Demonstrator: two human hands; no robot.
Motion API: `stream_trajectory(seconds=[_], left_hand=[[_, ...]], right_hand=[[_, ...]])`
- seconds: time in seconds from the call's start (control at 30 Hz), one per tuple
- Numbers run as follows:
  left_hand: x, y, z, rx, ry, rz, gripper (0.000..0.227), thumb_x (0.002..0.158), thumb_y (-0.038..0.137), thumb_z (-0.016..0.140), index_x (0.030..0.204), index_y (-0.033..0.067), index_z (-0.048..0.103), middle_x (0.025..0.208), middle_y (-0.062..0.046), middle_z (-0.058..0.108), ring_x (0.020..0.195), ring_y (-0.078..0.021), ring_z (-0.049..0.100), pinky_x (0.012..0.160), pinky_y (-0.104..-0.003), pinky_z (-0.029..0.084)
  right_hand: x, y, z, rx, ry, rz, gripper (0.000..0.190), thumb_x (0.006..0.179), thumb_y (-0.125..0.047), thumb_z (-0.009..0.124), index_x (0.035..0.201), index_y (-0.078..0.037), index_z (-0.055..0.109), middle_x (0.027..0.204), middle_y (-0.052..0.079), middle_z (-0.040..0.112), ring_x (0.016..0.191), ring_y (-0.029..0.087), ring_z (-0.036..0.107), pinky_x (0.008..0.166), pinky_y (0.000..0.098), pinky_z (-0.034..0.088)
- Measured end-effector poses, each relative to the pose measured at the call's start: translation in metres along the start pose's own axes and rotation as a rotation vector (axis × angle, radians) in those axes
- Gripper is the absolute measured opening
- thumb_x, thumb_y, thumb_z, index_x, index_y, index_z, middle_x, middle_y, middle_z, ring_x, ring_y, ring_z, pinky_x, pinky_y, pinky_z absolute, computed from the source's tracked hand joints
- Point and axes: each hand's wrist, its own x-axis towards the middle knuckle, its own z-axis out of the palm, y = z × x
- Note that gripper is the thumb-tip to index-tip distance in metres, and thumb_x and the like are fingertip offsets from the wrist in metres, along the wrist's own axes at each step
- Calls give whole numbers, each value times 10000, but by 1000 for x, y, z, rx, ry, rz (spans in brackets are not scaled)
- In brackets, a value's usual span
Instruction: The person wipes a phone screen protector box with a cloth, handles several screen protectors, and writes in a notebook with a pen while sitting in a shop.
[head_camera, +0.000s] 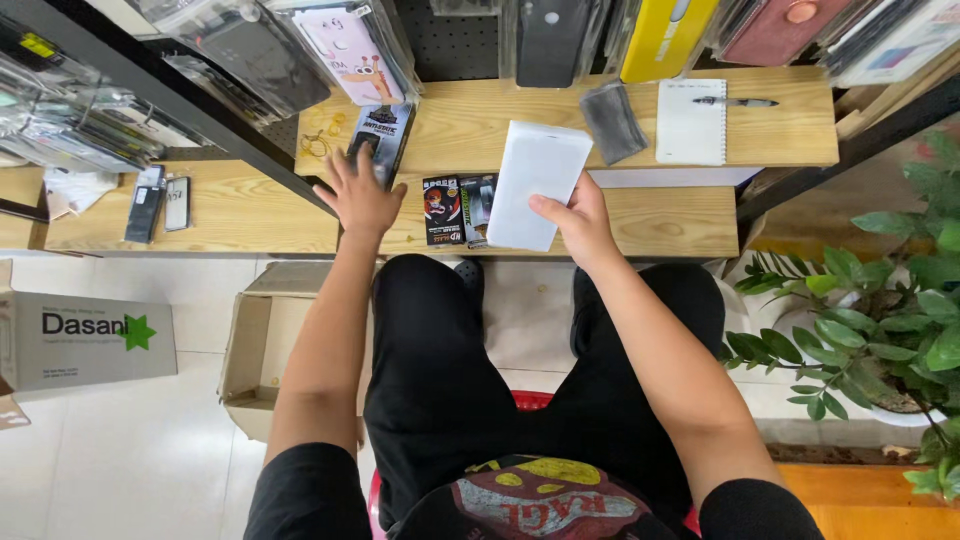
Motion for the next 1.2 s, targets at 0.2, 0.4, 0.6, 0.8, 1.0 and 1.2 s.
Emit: stream_trajectory(seconds=[0.2, 0.4, 0.6, 0.8, 1.0, 1.2], left_hand=[[51, -67, 47, -141, -98, -21, 1014, 779, 562, 828, 1578, 324, 249, 1589, -155, 371, 1480, -368, 380, 1178, -603, 315], [44, -60, 70, -283, 24, -71, 884, 676, 579, 755, 1438, 310, 398, 1396, -72, 479, 1312, -317, 537, 1054, -542, 442], [-95, -67, 2, -765, 163, 96, 806, 695, 221, 897, 1400, 119, 520, 1320, -214, 567, 1231, -428, 617, 1080, -448, 521], [-244, -94, 7, -871, 327, 311, 1013, 624, 178, 937, 1494, 0, 449, 1409, -281, 521, 1295, -503, 522, 1076, -539, 451], [-302, -88, 38, -928, 563, 419, 1153, 544, 282, 1018, 1497, -1, 434, 1377, -232, 516, 1217, -395, 573, 1068, -451, 454], [-314, -66, 37, -890, 667, 579, 1075, 581, 307, 1007, 1414, -77, 447, 1378, -280, 548, 1239, -441, 574, 1073, -499, 464]], right_hand=[[-59, 52, -17, 532, -6, 268, 449, 879, -40, 652, 1326, -60, 620, 1109, 128, 736, 1003, 299, 752, 936, 486, 607], [-113, -46, 33, 878, -367, 192, 227, 901, -168, 595, 1083, -48, 659, 841, 175, 742, 700, 306, 755, 615, 404, 624], [-142, -65, 40, 989, -506, 187, 233, 880, -237, 653, 1001, -42, 614, 737, 166, 619, 608, 321, 683, 500, 389, 591], [-155, -67, 54, 1015, -574, 203, 280, 865, -236, 676, 1037, -68, 533, 734, 167, 580, 586, 338, 657, 491, 393, 574], [-159, -74, 73, 1003, -623, 215, 291, 857, -246, 680, 1033, -70, 529, 724, 168, 573, 568, 337, 645, 473, 403, 562], [-170, -101, 64, 471, -389, -123, 449, 805, -153, 703, 1208, 1, 580, 1063, 193, 697, 895, 310, 755, 734, 373, 634]])
